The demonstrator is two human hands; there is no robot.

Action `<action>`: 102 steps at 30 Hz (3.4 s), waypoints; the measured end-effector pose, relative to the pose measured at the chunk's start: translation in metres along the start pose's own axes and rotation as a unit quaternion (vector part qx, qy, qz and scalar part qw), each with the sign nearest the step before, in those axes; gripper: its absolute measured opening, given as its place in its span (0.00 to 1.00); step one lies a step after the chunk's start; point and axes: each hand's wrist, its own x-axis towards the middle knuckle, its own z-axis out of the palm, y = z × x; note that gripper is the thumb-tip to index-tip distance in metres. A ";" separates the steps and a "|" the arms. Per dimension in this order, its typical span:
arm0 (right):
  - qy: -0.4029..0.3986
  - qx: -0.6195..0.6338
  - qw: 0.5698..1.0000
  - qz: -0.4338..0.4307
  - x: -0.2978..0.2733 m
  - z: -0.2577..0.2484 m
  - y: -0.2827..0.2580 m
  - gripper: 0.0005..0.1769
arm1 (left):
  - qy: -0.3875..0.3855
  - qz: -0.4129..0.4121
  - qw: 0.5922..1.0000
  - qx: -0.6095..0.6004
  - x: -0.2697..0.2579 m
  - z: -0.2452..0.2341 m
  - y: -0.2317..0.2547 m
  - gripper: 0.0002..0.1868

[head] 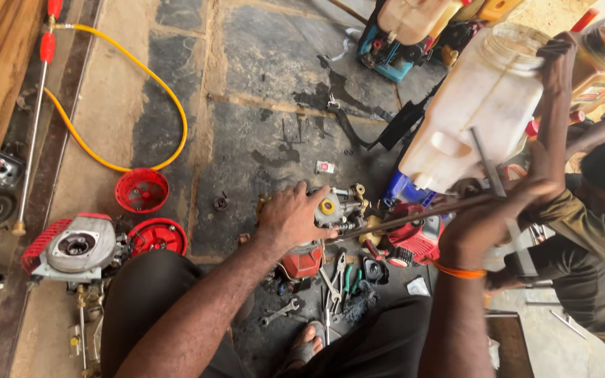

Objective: The person assembles a small engine by hand, placing a gear onto the crankshaft and using a T-handle wrench to tighten bolts. They then attach a cylinder head and continue tightening components with the wrench.

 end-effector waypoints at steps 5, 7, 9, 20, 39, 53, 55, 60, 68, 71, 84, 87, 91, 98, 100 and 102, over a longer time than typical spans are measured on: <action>-0.008 0.209 0.968 0.143 -0.020 -0.008 -0.012 0.42 | -0.025 -0.012 1.000 0.007 0.004 0.000 0.004 0.56; -0.030 0.220 0.966 0.136 -0.032 -0.001 -0.016 0.43 | -0.024 -0.013 1.000 0.008 0.004 0.001 0.007 0.56; -0.044 0.246 0.959 0.137 -0.041 0.012 -0.019 0.43 | -0.024 -0.007 1.000 0.015 0.004 0.001 0.008 0.57; -0.036 0.257 0.957 0.127 -0.060 0.058 -0.019 0.42 | 0.017 0.006 1.000 0.021 0.005 0.007 0.003 0.56; -0.550 -0.493 0.652 0.169 0.025 0.032 -0.066 0.39 | 0.047 0.015 0.999 -0.012 0.004 0.011 -0.004 0.54; -0.265 -0.253 0.925 -0.099 -0.031 0.058 -0.021 0.41 | -0.007 -0.017 1.000 -0.019 -0.008 -0.007 -0.002 0.57; -0.457 -0.381 0.801 -0.060 0.008 0.043 -0.032 0.41 | 0.013 -0.024 0.999 -0.030 0.001 -0.012 -0.002 0.55; -0.672 -0.152 0.629 0.360 0.046 0.034 -0.036 0.42 | 0.005 -0.013 1.000 -0.007 0.002 0.001 -0.003 0.58; -0.139 0.060 0.986 0.067 -0.044 0.080 -0.007 0.42 | -0.010 -0.043 0.999 -0.026 0.000 -0.010 -0.003 0.56; -0.335 -0.268 0.897 -0.103 -0.018 0.068 -0.017 0.43 | -0.008 -0.029 0.999 -0.014 -0.001 -0.007 -0.005 0.57; -0.293 0.347 0.853 0.257 -0.036 0.084 -0.011 0.45 | 0.046 -0.003 0.999 -0.002 0.004 0.004 -0.013 0.56; -0.164 0.173 0.956 0.171 -0.057 0.084 -0.009 0.51 | -0.020 -0.036 0.999 -0.020 0.003 -0.001 -0.007 0.52; -0.334 0.174 0.884 0.277 -0.019 0.073 -0.010 0.48 | 0.034 -0.009 0.997 -0.065 0.001 0.000 -0.003 0.53; -0.389 0.126 0.890 0.201 -0.032 0.069 -0.011 0.40 | 0.024 -0.035 0.998 -0.044 -0.003 -0.005 -0.010 0.54; -0.247 -0.019 0.968 0.026 -0.044 0.077 -0.015 0.35 | -0.029 -0.051 0.998 -0.022 0.000 -0.010 -0.009 0.52; -0.216 -0.183 0.957 -0.062 -0.044 0.082 -0.020 0.32 | -0.054 -0.061 0.996 -0.046 0.002 -0.011 -0.013 0.54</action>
